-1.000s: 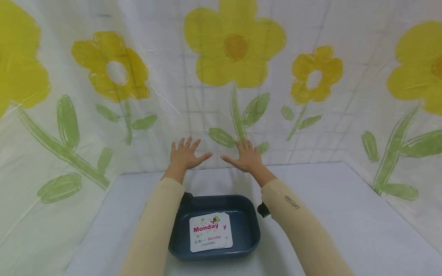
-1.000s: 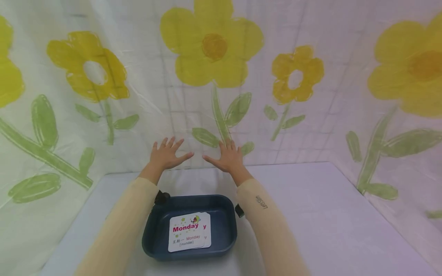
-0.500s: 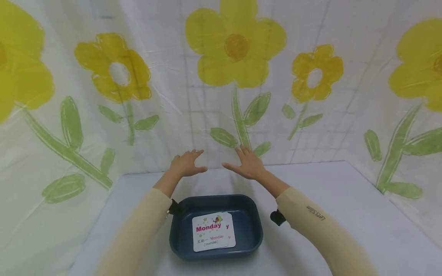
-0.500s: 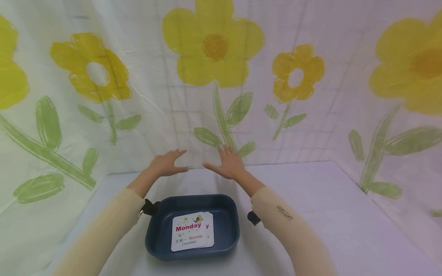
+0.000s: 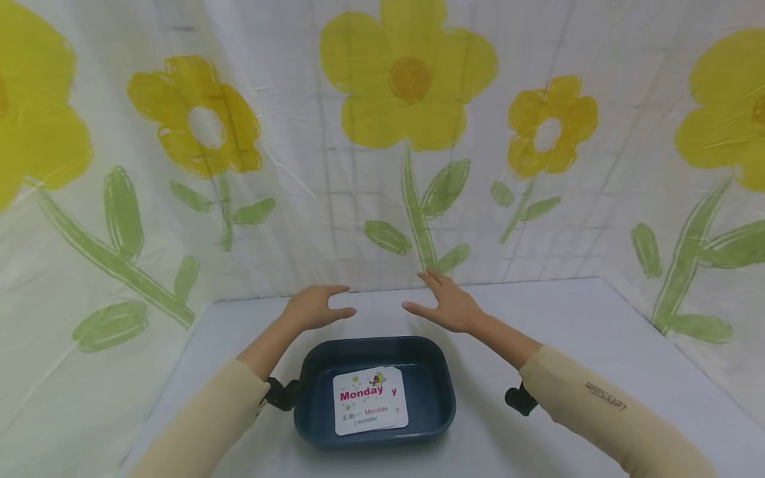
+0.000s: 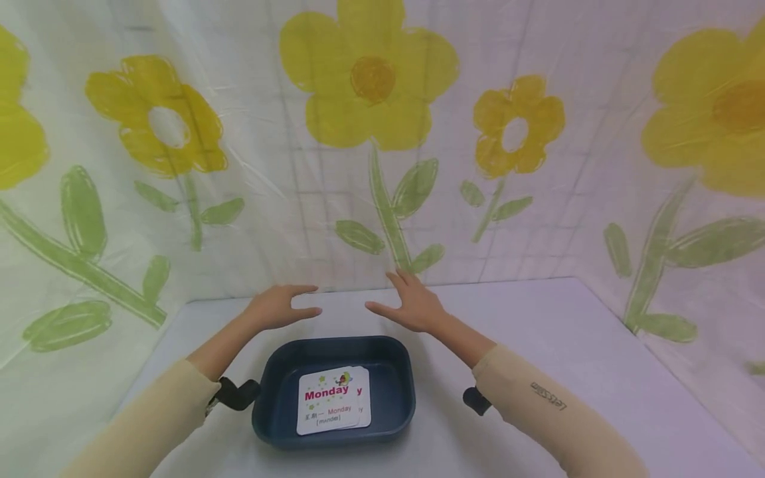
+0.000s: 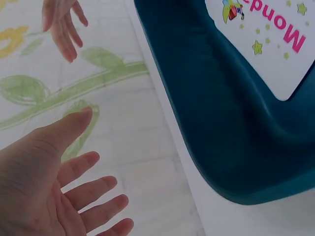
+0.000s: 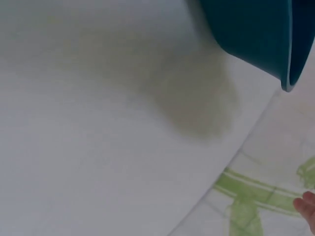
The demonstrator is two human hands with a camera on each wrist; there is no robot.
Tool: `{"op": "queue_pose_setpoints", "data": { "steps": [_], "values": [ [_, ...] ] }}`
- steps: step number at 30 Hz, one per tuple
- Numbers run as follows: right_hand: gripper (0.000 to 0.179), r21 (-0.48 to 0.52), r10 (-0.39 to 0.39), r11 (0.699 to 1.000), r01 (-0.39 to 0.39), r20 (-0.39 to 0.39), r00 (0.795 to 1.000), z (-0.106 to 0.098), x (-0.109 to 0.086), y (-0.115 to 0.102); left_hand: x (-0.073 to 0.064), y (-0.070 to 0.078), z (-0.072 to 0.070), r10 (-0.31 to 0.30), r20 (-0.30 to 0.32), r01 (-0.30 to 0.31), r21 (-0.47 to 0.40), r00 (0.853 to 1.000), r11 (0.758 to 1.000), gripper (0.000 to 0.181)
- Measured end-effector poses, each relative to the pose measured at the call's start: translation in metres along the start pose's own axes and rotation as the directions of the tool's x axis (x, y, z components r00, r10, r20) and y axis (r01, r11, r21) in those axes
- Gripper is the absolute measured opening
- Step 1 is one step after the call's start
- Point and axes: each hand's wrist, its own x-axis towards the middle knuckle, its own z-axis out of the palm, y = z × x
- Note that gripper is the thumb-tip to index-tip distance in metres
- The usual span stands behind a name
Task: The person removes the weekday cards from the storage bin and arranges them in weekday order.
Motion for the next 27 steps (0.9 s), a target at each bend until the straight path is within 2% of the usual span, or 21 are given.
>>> {"op": "queue_pose_setpoints", "data": {
  "steps": [8, 13, 20, 27],
  "values": [
    [0.084, 0.023, -0.042, 0.999, 0.042, -0.030, 0.999, 0.001, -0.029, 0.007, -0.020, -0.003, 0.003, -0.055, -0.053, 0.045, -0.176, 0.997, 0.983, 0.052],
    [0.081, 0.037, -0.044, 0.998, 0.046, -0.043, 0.998, 0.000, -0.050, 0.010, -0.036, -0.007, 0.005, -0.085, -0.038, 0.072, -0.266, 0.996, 0.961, 0.045],
    [0.075, 0.051, -0.045, 0.998, 0.048, -0.059, 0.997, 0.005, -0.074, 0.015, -0.059, -0.007, 0.007, -0.120, -0.036, 0.103, -0.310, 0.992, 0.945, 0.040],
    [0.074, 0.044, -0.078, 0.996, 0.081, -0.065, 0.995, 0.010, -0.085, 0.007, -0.076, -0.014, 0.014, -0.178, -0.064, 0.145, -0.350, 0.982, 0.926, 0.037]
  ]
}}
